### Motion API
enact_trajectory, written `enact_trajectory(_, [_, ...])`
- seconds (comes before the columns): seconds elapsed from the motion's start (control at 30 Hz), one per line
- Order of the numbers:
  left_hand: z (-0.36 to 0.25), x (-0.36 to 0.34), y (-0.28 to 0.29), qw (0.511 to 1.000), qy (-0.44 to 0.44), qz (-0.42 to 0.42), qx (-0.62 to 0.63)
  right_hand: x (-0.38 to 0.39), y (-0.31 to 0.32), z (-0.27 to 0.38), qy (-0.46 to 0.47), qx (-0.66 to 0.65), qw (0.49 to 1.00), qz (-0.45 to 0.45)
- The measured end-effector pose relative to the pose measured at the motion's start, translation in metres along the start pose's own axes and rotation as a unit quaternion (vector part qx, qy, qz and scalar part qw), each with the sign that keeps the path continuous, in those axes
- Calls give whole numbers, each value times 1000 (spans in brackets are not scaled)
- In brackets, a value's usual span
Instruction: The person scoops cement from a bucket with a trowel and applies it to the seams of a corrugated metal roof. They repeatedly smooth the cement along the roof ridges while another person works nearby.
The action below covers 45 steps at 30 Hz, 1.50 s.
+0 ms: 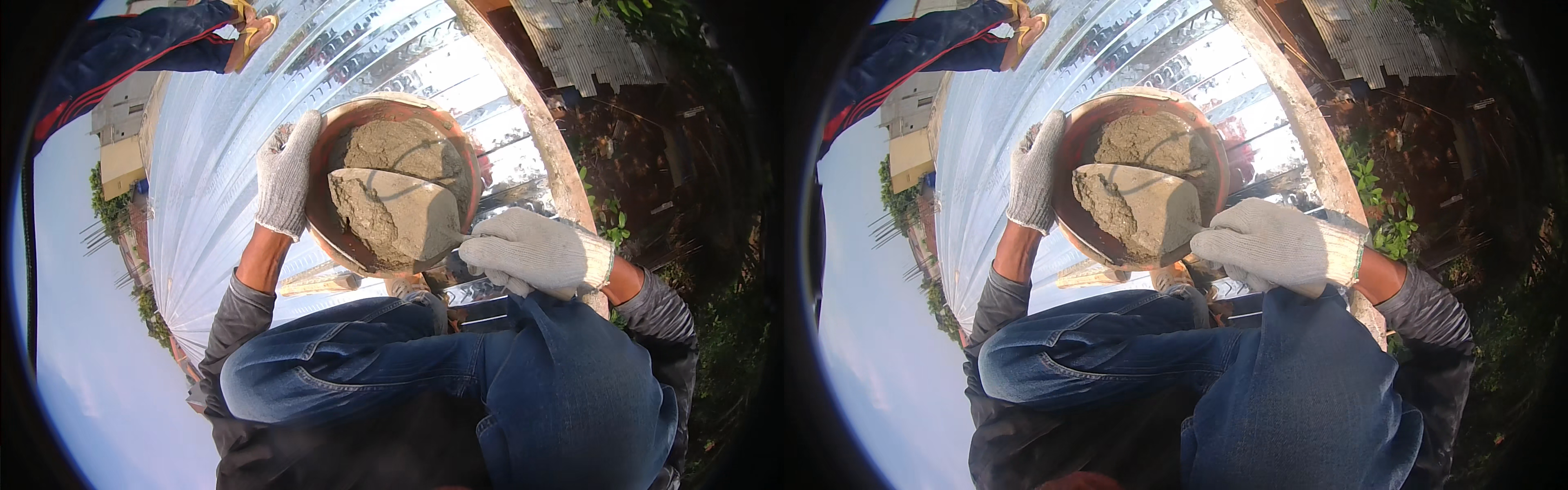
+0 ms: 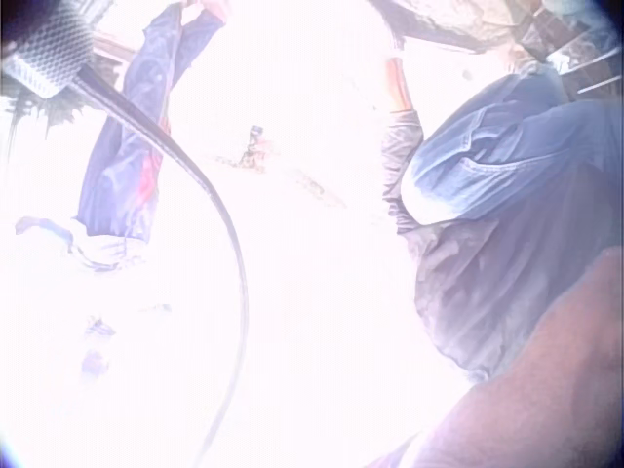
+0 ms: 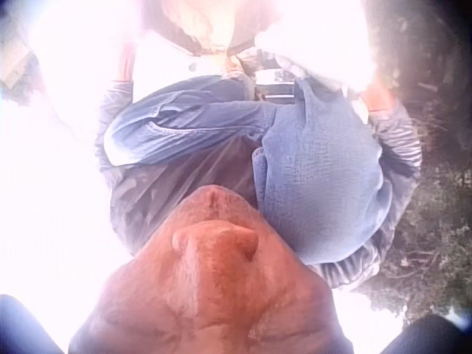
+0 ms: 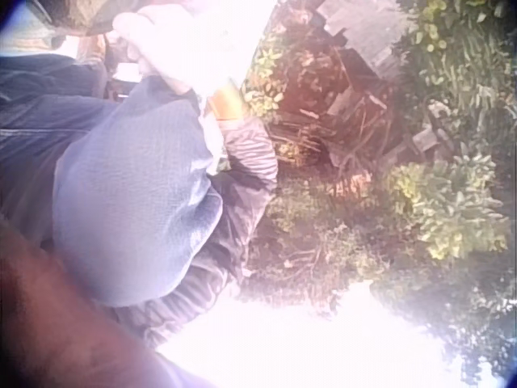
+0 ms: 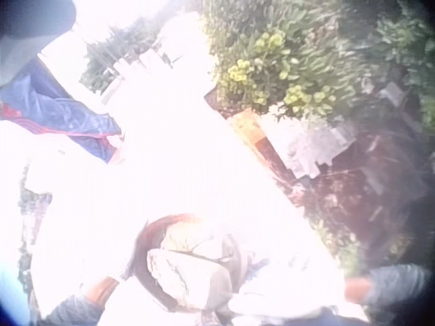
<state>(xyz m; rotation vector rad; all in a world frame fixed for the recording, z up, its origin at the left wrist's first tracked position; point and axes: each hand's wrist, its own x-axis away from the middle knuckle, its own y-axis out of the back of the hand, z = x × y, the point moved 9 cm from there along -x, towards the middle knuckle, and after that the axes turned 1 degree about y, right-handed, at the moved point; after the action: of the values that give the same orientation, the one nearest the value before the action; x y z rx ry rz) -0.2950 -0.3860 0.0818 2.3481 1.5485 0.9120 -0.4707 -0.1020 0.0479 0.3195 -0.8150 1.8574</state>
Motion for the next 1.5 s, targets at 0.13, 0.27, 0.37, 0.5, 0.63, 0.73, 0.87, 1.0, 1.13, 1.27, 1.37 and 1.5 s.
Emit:
enact_trajectory(0.13, [29,-6,21,999,16,8,50,11,20,-3,64,-119,990,-29])
enact_trajectory(0.27, [99,-28,87,998,4,-45,48,16,61,12,146,-157,972,-93])
enact_trajectory(0.37, [136,-35,95,993,20,-69,89,11,111,12,162,-145,960,-178])
enact_trajectory(0.5, [140,-39,97,994,1,-68,89,-16,197,24,183,-69,940,-281])
enact_trajectory(0.63, [138,-39,89,994,13,-63,90,-67,277,51,155,190,878,-411])
enact_trajectory(0.73, [141,-39,79,990,22,-66,119,-129,314,61,81,285,827,-478])
enact_trajectory(0.87, [133,-31,95,992,14,-82,96,-164,266,103,91,418,709,-560])
enact_trajectory(1.0, [132,-40,87,993,13,-70,95,-183,242,104,41,460,673,-577])
enact_trajectory(1.13, [126,-48,66,992,33,-35,116,-178,225,101,62,483,623,-612])
enact_trajectory(1.27, [141,-68,84,996,53,-46,63,-150,206,92,85,490,637,-589])
enact_trajectory(1.37, [130,-57,86,996,54,-57,46,-124,207,80,177,410,694,-565])
enact_trajectory(1.5, [141,-62,99,996,40,-42,64,-117,246,89,142,366,721,-571])
